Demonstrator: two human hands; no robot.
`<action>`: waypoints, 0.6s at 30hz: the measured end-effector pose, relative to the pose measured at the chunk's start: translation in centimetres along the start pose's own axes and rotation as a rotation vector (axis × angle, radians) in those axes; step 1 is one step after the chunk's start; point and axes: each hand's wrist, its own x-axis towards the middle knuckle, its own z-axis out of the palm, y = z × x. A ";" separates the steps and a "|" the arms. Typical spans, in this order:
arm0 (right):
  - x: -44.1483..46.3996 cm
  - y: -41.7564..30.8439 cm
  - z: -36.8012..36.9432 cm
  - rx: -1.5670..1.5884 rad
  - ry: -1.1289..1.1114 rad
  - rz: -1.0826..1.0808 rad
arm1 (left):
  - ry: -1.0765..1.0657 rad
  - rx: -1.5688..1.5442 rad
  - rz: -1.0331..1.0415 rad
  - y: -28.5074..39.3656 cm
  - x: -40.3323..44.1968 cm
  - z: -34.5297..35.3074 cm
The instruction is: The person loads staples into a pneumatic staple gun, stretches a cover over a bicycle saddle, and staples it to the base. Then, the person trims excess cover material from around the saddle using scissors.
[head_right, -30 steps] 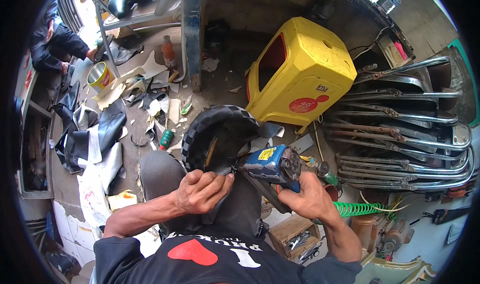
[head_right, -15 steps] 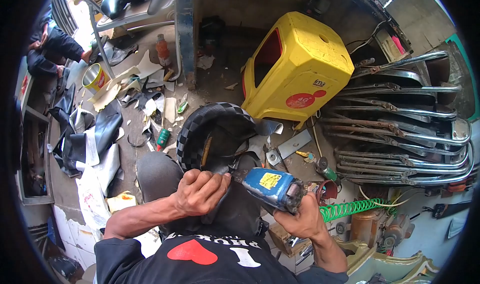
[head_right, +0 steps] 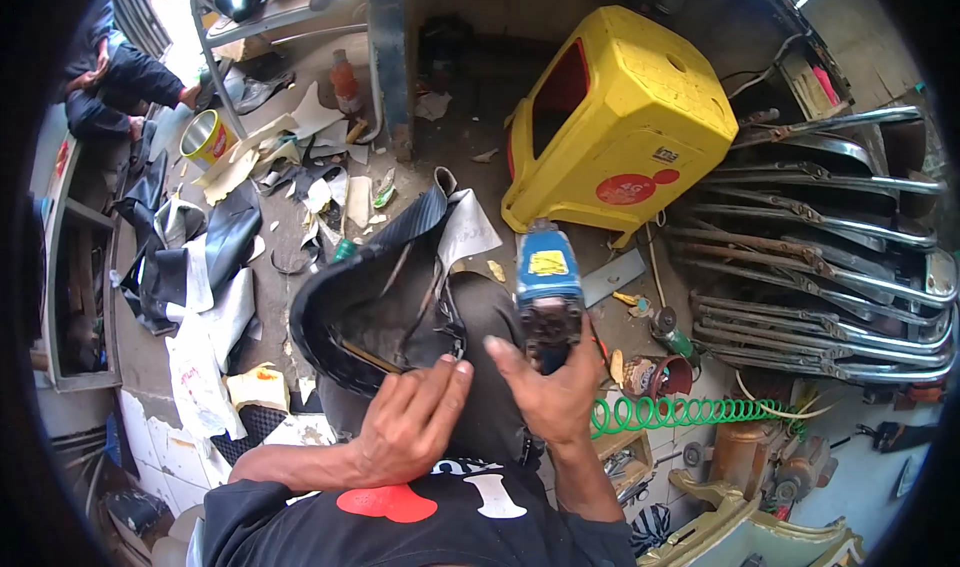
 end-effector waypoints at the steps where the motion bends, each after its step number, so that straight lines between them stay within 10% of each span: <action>1: 0.1 0.1 0.7 0.008 -0.014 -0.005 | -0.036 -0.002 0.000 0.1 -0.2 0.0; 10: 0.1 1.2 3.4 0.219 -0.183 -0.124 | 0.285 0.219 -0.171 -2.9 2.0 -5.6; 18: -1.2 2.3 3.6 0.150 -0.156 -0.109 | 0.050 0.273 -0.326 -2.2 4.0 -4.0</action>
